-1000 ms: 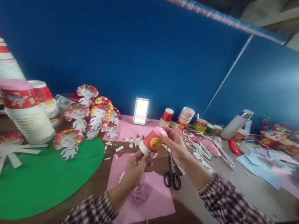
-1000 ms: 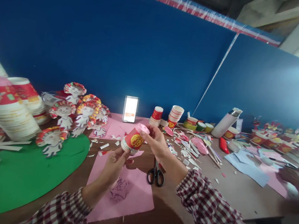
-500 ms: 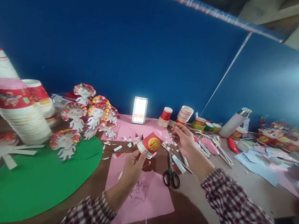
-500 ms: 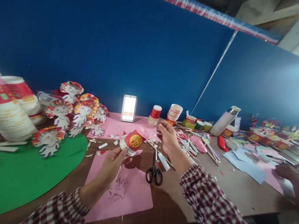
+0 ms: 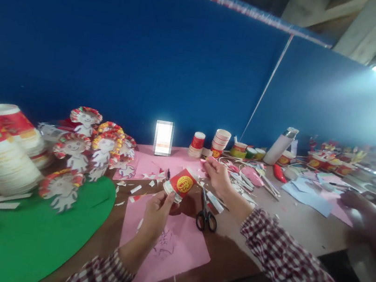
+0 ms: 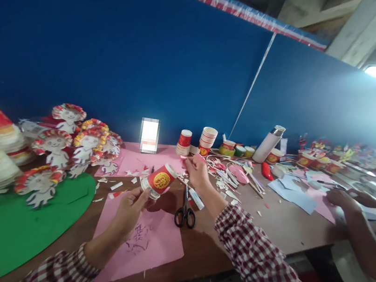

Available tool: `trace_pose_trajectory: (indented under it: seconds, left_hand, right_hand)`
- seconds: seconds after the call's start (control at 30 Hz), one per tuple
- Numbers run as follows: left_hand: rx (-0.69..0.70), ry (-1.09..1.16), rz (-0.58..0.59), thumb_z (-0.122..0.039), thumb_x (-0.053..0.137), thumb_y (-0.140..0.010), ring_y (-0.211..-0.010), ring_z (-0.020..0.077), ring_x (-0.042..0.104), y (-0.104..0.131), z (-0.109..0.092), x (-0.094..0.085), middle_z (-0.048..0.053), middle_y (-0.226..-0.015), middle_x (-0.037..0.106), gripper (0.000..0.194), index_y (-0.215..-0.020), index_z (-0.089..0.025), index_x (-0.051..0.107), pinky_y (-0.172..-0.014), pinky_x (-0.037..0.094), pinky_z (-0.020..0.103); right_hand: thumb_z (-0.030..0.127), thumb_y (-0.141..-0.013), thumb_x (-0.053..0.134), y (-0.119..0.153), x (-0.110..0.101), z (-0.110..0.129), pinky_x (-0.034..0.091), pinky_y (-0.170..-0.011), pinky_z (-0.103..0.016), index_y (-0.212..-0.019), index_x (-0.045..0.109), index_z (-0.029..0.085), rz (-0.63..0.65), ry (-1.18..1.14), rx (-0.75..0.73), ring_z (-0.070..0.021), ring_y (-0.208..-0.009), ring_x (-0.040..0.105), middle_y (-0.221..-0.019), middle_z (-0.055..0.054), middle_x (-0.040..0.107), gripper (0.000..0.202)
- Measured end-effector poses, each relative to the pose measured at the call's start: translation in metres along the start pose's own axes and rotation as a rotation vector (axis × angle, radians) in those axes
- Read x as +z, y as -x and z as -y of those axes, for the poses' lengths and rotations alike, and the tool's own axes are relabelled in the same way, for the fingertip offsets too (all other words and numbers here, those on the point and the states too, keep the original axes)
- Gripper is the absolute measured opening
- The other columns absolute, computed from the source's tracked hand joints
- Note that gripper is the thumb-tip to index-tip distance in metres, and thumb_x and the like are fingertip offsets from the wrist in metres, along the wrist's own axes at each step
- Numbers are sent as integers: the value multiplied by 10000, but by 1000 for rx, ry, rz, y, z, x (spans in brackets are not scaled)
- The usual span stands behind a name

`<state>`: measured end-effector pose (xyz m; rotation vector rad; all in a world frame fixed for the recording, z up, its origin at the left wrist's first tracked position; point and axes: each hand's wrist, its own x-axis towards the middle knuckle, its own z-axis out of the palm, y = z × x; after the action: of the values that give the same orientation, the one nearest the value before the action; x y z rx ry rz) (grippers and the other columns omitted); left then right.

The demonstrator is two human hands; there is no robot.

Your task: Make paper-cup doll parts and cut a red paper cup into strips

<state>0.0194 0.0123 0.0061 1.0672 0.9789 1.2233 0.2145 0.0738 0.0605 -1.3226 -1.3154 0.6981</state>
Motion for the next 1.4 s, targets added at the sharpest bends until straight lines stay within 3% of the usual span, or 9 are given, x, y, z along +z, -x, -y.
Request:
trace_pose_trajectory:
  seconds: [0.17,0.37,0.53,0.7,0.8,0.9,0.97,1.1,1.4]
  left_hand:
    - [0,10,14,-459,599,-772,-709,168,588,-1,1,0,45,-773,656,308,-892,-181,655,-640,475,266]
    - [5,6,22,-456,597,-779,-799,202,608,0,1,1,74,-900,679,324,-962,-198,671,-644,471,268]
    - [-1,60,33,-442,624,-763,-750,190,600,-1,2,1,68,-855,679,314,-954,-198,678,-647,467,267]
    - [-7,106,21,-427,625,-765,-714,161,580,0,-1,4,64,-829,665,267,-829,-170,657,-679,475,273]
    - [-21,124,21,-429,623,-766,-680,148,572,1,-2,5,42,-769,649,255,-782,-174,637,-677,475,272]
    - [-40,149,34,-437,625,-761,-659,151,578,1,-3,6,36,-726,634,273,-813,-169,639,-651,474,271]
    - [-36,173,38,-436,632,-754,-663,152,583,1,-4,6,47,-750,643,292,-849,-160,644,-639,470,266]
    - [-28,208,33,-436,645,-743,-667,147,591,0,-5,6,57,-779,661,321,-882,-147,654,-661,466,264]
    - [-65,241,25,-453,654,-737,-723,160,624,0,-5,5,49,-800,665,325,-870,-157,651,-722,486,299]
  right_hand:
    - [462,-915,295,-33,-57,-19,355,-554,-245,-724,608,165,-244,807,112,-143,-610,522,-671,-47,611,472]
    - [431,-903,287,-57,-106,-24,395,-650,-314,-838,671,136,-351,984,250,-256,-801,607,-839,-165,668,489]
    - [343,-887,353,-65,-118,-35,439,-733,-331,-1050,644,161,-175,1105,207,-264,-926,622,-1029,-158,660,380]
    - [344,-846,471,-59,-95,-35,448,-853,-397,-1191,573,134,-224,971,101,-295,-1065,570,-1201,-188,584,417]
    - [406,-855,497,-34,-58,-22,476,-859,-362,-1152,589,155,55,553,-31,-243,-1024,596,-1121,-128,639,399]
    - [494,-885,449,1,-19,-4,526,-801,-344,-1182,561,212,365,47,48,-215,-1009,611,-1161,-99,625,424]
    - [491,-844,542,19,-1,8,531,-812,-331,-1197,546,246,493,-96,77,-204,-1032,603,-1182,-74,612,430]
    - [466,-783,633,30,14,22,537,-751,-323,-1130,571,234,391,-206,144,-191,-913,633,-992,-47,669,422]
    - [468,-742,675,14,14,24,510,-729,-281,-985,635,194,236,-375,151,-177,-868,630,-956,-39,685,369]
